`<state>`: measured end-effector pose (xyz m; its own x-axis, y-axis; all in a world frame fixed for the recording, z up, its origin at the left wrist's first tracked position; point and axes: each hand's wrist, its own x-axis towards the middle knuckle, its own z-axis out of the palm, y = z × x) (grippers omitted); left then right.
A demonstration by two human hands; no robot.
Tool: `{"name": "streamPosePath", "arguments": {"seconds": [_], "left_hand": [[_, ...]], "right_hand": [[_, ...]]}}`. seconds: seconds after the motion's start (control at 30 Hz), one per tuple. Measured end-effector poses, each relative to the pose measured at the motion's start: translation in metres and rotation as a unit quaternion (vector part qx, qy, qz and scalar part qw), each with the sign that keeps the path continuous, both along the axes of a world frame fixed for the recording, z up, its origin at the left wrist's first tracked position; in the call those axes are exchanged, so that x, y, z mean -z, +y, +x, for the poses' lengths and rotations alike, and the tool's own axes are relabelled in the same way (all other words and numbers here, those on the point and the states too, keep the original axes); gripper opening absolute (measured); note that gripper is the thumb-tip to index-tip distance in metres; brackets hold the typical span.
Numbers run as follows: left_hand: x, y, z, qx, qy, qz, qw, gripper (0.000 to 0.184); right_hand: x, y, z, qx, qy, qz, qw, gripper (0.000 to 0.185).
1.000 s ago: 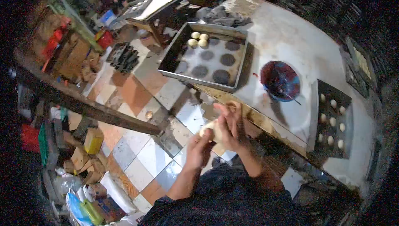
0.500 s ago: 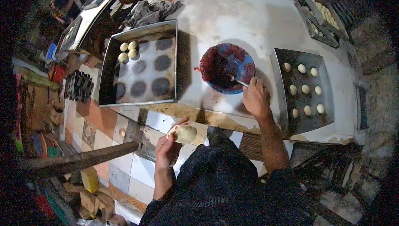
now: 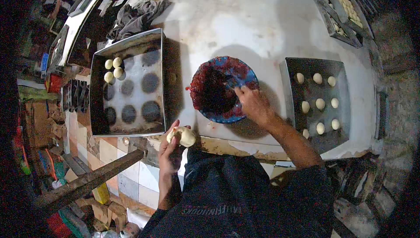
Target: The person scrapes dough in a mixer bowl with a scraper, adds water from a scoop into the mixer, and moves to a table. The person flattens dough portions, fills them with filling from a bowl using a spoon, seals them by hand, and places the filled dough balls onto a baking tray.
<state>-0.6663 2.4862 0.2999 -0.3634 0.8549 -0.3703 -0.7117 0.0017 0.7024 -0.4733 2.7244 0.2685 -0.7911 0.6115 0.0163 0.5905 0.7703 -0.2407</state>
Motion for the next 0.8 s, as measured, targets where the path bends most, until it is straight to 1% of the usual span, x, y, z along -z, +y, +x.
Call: {"name": "streamPosePath", "arguments": {"seconds": [0.07, 0.13, 0.17, 0.2, 0.23, 0.27, 0.3, 0.37, 0.4, 0.43, 0.47, 0.5, 0.53, 0.57, 0.6, 0.63, 0.7, 0.73, 0.8], "left_hand": [[0.0, 0.007, 0.0, -0.014, -0.017, 0.015, 1.0, 0.054], [0.003, 0.013, -0.003, -0.018, -0.052, 0.047, 0.997, 0.061], [0.003, 0.018, -0.002, -0.015, -0.053, 0.041, 0.998, 0.061], [0.001, 0.024, 0.0, -0.036, -0.028, 0.023, 0.999, 0.059], [0.0, 0.031, 0.002, -0.057, -0.003, 0.007, 0.998, 0.058], [-0.001, 0.037, 0.005, -0.067, 0.017, -0.013, 0.998, 0.051], [0.0, 0.042, 0.007, -0.064, 0.019, -0.017, 0.998, 0.051], [0.003, 0.054, 0.009, -0.072, 0.028, -0.051, 0.996, 0.044], [-0.004, 0.062, 0.012, -0.064, 0.026, -0.067, 0.995, 0.04], [-0.009, 0.07, 0.015, -0.063, 0.026, -0.067, 0.995, 0.04], [-0.014, 0.079, 0.018, -0.051, -0.004, -0.075, 0.996, 0.04], [-0.016, 0.086, 0.021, -0.038, -0.033, -0.083, 0.995, 0.041], [-0.009, 0.09, 0.023, -0.01, -0.062, -0.025, 0.998, 0.041], [-0.012, 0.093, 0.024, -0.007, -0.062, -0.025, 0.998, 0.041], [-0.017, 0.096, 0.025, 0.005, -0.08, -0.027, 0.996, 0.041], [-0.02, 0.097, 0.025, 0.017, -0.097, -0.028, 0.995, 0.042], [-0.014, 0.094, 0.023, 0.008, -0.098, -0.037, 0.994, 0.042], [-0.009, 0.092, 0.021, -0.003, -0.1, -0.048, 0.994, 0.042], [0.008, 0.085, 0.018, -0.017, -0.074, -0.055, 0.996, 0.041]], "right_hand": [[0.007, 0.011, 0.002, -0.023, 0.004, -0.007, 1.0, 0.029], [0.016, 0.029, 0.011, -0.129, -0.021, -0.081, 0.988, 0.026], [0.007, 0.033, 0.009, -0.126, -0.02, -0.087, 0.988, 0.026], [-0.007, 0.037, 0.01, -0.069, -0.013, -0.2, 0.977, 0.025], [-0.019, 0.041, 0.01, -0.012, -0.003, -0.31, 0.951, 0.025], [-0.021, 0.044, 0.013, 0.033, 0.012, -0.392, 0.919, 0.023], [-0.013, 0.044, 0.02, 0.035, 0.014, -0.396, 0.918, 0.023], [0.006, 0.04, 0.033, 0.041, 0.171, -0.529, 0.83, 0.022], [0.004, 0.032, 0.034, 0.041, 0.171, -0.529, 0.83, 0.022], [0.002, 0.02, 0.034, 0.001, 0.241, -0.459, 0.855, 0.023], [-0.002, 0.008, 0.033, -0.04, 0.307, -0.382, 0.871, 0.026], [-0.008, -0.003, 0.031, -0.038, 0.308, -0.382, 0.871, 0.026], [-0.016, -0.013, 0.027, -0.05, 0.286, -0.275, 0.917, 0.032], [-0.02, -0.021, 0.027, -0.062, 0.26, -0.164, 0.95, 0.038], [-0.011, -0.027, 0.029, -0.103, 0.263, -0.078, 0.956, 0.048], [-0.008, -0.033, 0.028, -0.101, 0.264, -0.076, 0.956, 0.048], [-0.005, -0.044, 0.024, -0.095, 0.214, 0.077, 0.969, 0.047], [-0.004, -0.049, 0.025, -0.095, 0.217, 0.079, 0.968, 0.047], [-0.002, -0.057, 0.027, -0.074, 0.159, 0.082, 0.981, 0.048]]}}
